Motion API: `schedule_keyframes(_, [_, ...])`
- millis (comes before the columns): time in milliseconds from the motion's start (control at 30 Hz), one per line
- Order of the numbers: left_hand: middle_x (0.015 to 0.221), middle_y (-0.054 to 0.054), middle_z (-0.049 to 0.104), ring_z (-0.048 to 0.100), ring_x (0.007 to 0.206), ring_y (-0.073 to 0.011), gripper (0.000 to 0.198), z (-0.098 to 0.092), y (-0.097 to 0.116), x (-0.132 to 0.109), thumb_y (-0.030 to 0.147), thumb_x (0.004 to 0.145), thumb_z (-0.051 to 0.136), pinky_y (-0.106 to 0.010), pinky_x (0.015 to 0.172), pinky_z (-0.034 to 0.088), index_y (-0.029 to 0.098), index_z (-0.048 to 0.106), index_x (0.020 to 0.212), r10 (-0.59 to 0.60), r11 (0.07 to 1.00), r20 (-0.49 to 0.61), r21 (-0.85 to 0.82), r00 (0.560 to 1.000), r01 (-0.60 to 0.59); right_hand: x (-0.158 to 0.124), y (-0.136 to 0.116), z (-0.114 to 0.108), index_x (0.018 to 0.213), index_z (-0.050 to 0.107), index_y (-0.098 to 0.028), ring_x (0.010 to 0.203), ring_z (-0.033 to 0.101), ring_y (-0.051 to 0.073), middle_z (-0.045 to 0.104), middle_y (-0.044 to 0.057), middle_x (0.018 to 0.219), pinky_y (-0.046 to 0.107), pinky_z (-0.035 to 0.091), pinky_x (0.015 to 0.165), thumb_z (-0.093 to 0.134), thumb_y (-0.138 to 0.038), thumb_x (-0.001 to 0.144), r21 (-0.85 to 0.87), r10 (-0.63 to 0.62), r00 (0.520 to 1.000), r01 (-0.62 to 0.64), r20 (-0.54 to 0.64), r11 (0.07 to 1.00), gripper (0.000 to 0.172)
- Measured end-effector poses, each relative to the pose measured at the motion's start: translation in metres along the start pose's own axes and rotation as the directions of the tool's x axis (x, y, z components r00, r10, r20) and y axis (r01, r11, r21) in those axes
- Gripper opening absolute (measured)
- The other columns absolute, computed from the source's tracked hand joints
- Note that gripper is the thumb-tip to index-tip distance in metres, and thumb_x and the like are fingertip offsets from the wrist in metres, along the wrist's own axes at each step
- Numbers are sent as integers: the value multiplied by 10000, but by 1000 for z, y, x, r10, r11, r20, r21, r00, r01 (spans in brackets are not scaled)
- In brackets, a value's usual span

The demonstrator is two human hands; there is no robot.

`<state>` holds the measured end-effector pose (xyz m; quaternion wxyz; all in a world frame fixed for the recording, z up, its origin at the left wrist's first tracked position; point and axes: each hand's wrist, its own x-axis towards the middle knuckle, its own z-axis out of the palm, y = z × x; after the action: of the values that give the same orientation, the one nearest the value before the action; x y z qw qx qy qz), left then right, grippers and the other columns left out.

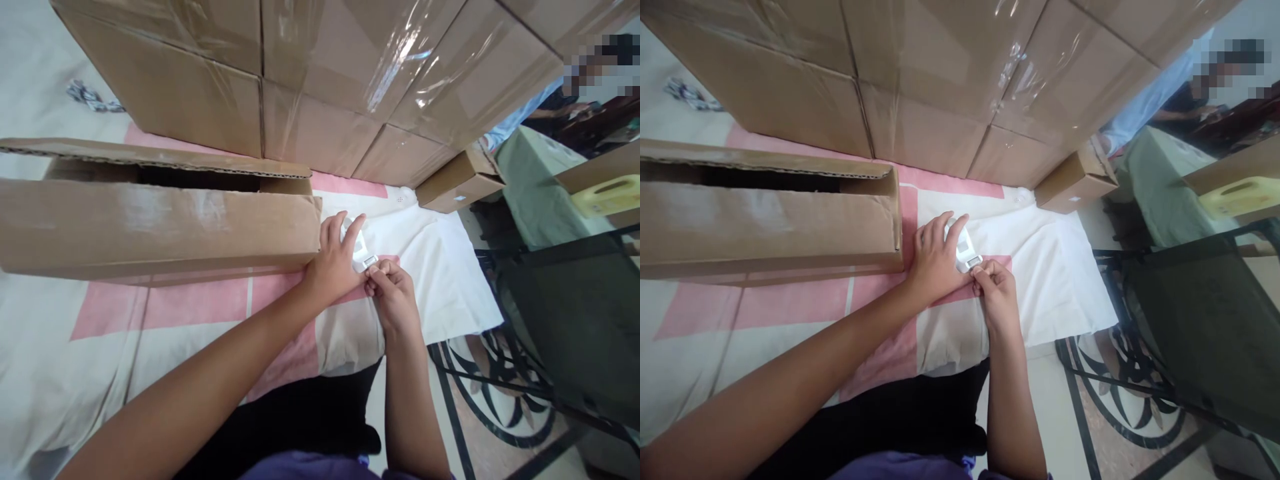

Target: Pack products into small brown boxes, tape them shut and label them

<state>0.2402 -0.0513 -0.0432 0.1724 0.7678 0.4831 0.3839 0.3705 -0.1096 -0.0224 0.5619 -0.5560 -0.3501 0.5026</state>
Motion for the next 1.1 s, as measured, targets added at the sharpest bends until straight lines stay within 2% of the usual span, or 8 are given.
schedule_keyframes(333, [1543,-209,412,392,1420,-385,922,1,0,-2,465,764,783,-530,1190,290,173,399,1550,2,997,-6,72,1000,-1,5,1,-3,580,451,-213,488,432,93,531,-43,575,273,303,501,838,-344,748,-45,22,999,-21,32,999,441])
schedule_keyframes(467, [1548,-209,419,405,1410,-395,920,-1,2,-1,486,766,779,-547,1173,291,179,404,1548,-15,996,-3,92,1000,16,3,5,-4,602,467,-213,502,440,93,550,-38,610,272,309,508,829,-362,779,-43,-29,999,31,46,999,429])
schedule_keyframes(600, [1542,-214,429,418,1398,-401,917,-3,3,-1,526,778,766,-547,1166,293,171,411,1544,-25,996,9,84,1000,24,1,10,-6,631,472,-212,537,414,86,608,-22,718,258,268,485,842,-388,771,-4,-79,997,79,6,997,434])
schedule_keyframes(867, [1512,-213,455,436,1375,-391,881,-2,4,-1,558,803,737,-548,1180,287,154,432,1525,-7,997,-33,74,999,10,-1,7,-5,577,426,-195,490,332,58,616,-21,666,265,193,487,864,-352,744,55,-86,996,88,-38,995,495])
schedule_keyframes(1100, [1506,-224,448,424,1383,-391,869,-3,3,-2,564,826,716,-550,1175,318,138,427,1526,5,999,-15,41,1000,-4,-1,2,-2,548,401,-190,471,294,50,594,-24,638,279,160,494,882,-352,716,78,-85,996,88,-39,993,535])
